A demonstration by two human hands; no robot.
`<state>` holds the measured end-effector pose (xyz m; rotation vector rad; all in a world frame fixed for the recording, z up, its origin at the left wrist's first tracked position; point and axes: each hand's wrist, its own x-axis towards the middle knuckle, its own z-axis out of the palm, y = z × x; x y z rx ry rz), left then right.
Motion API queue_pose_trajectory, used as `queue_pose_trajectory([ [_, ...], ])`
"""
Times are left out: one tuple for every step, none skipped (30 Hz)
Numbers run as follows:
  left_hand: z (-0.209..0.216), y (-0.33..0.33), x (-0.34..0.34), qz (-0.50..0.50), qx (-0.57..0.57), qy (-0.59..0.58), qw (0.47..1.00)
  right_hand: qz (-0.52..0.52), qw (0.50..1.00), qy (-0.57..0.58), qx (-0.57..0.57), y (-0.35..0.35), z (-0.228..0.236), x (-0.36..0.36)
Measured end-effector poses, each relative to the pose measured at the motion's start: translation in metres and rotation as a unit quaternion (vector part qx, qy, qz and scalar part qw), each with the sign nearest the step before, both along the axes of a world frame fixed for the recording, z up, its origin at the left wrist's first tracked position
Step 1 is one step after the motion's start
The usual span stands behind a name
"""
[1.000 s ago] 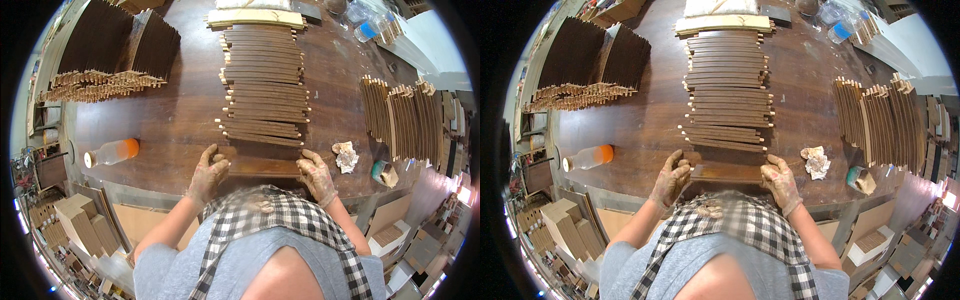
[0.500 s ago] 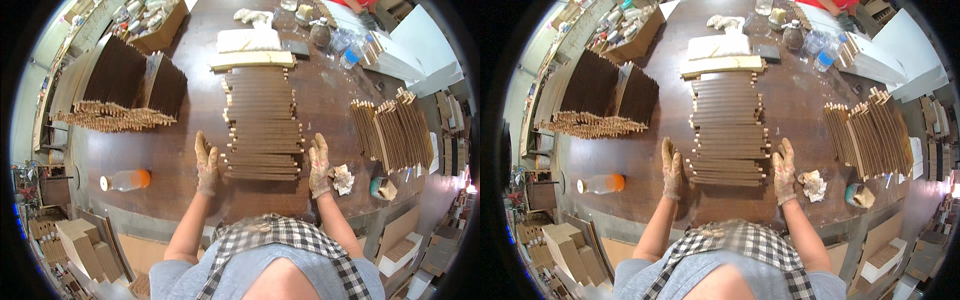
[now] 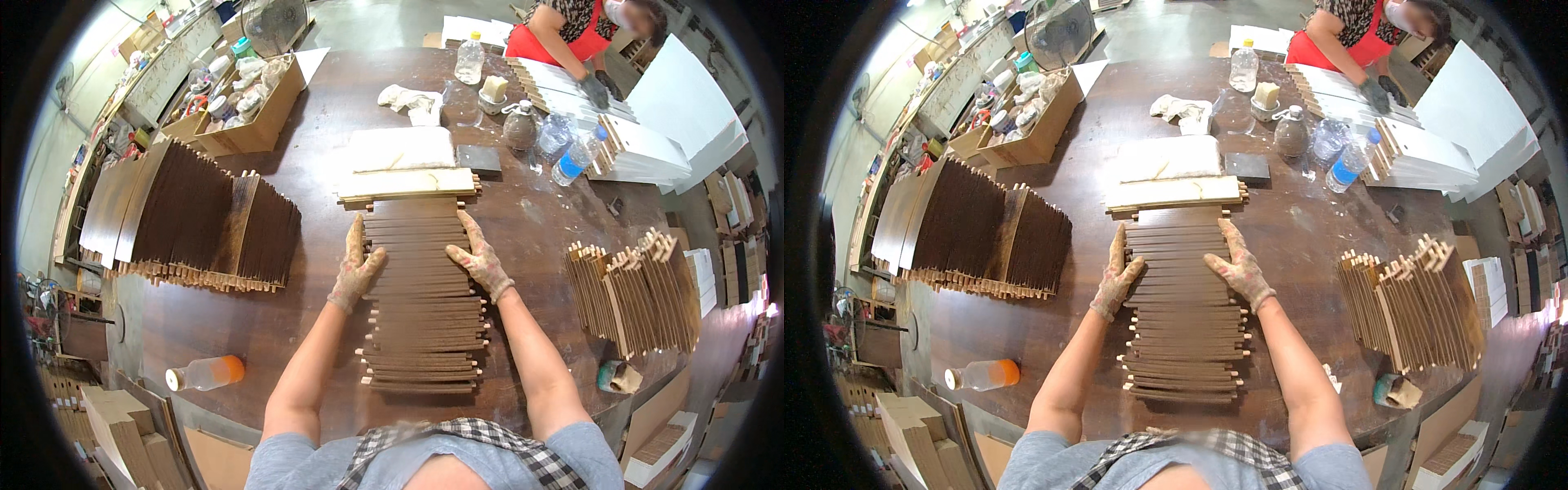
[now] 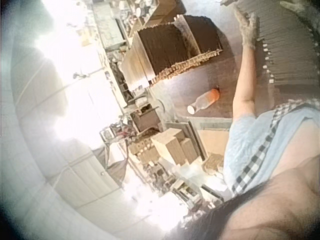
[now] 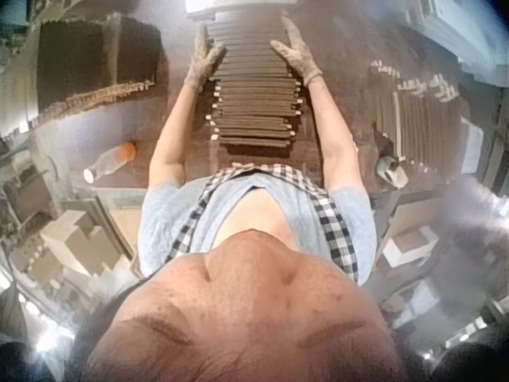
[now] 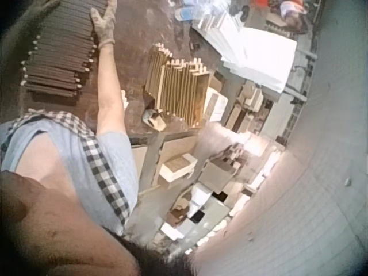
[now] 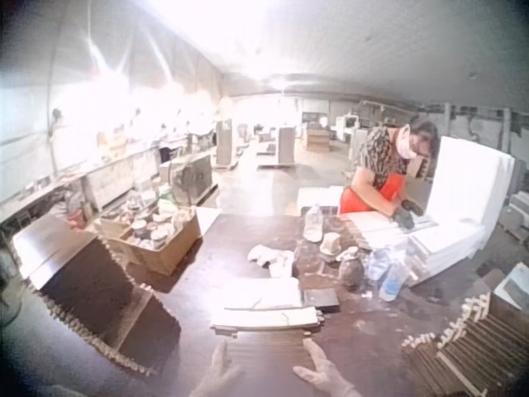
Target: The person wipes a staining cloth over wooden boards and then stacks them on the work surface.
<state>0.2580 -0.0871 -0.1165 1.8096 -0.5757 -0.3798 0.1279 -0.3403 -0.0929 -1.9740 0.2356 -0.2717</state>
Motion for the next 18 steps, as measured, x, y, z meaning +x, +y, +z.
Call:
queue_pose_trajectory([
  [-0.003,0.003,-0.002,0.003,0.007,-0.009,1.0,0.002,1.0,0.008,-0.006,0.0,-0.001,-0.003],
  [-0.004,0.003,-0.004,0.003,0.014,-0.016,1.0,0.001,1.0,0.017,-0.014,-0.001,-0.002,-0.008],
  [-0.005,0.001,-0.005,0.002,0.017,-0.008,1.0,0.001,0.999,0.026,-0.021,-0.001,-0.003,-0.013],
  [-0.006,0.001,-0.006,0.002,0.021,-0.001,1.0,-0.005,0.999,0.013,-0.035,0.002,-0.006,-0.015],
  [-0.002,-0.002,-0.008,-0.002,0.025,0.006,1.0,-0.01,0.999,0.024,-0.037,0.002,-0.006,-0.018],
  [0.015,-0.004,-0.012,0.0,0.037,0.037,0.999,-0.012,0.999,0.031,-0.041,0.001,-0.005,-0.017],
  [0.015,-0.004,-0.014,0.0,0.042,0.033,0.999,-0.014,0.998,0.039,-0.045,0.0,-0.005,-0.017],
  [0.017,-0.002,-0.016,0.002,0.048,0.025,0.999,-0.019,0.998,0.038,-0.041,0.001,-0.003,-0.014],
  [0.02,-0.001,-0.016,0.005,0.053,0.018,0.998,-0.025,0.998,0.038,-0.036,0.003,-0.002,-0.013],
  [0.023,-0.002,-0.018,0.01,0.059,0.008,0.998,-0.031,0.998,0.037,-0.032,0.004,-0.003,-0.011],
  [0.027,-0.007,-0.017,0.019,0.096,0.003,0.995,-0.045,0.996,0.04,-0.063,0.004,-0.004,-0.008],
  [0.033,-0.015,-0.013,0.028,0.132,-0.001,0.991,-0.058,0.993,0.044,-0.094,0.003,-0.004,-0.001],
  [0.035,-0.021,-0.007,0.036,0.169,-0.005,0.985,-0.071,0.989,0.047,-0.125,0.0,-0.005,0.005],
  [0.025,-0.023,0.001,0.048,0.197,-0.069,0.977,-0.071,0.983,0.02,-0.168,-0.007,-0.01,0.013],
  [0.017,-0.026,0.011,0.059,0.198,-0.122,0.971,-0.091,0.985,0.045,-0.136,-0.005,-0.003,0.022],
  [0.009,-0.025,0.016,0.07,0.214,-0.099,0.969,-0.106,0.989,0.045,-0.092,-0.004,-0.004,0.025],
  [0.01,-0.028,0.019,0.079,0.228,-0.08,0.967,-0.123,0.99,0.042,-0.046,-0.005,-0.005,0.027],
  [0.011,-0.027,0.017,0.071,0.202,-0.044,0.976,-0.106,0.992,0.045,-0.05,-0.006,-0.005,0.024],
])
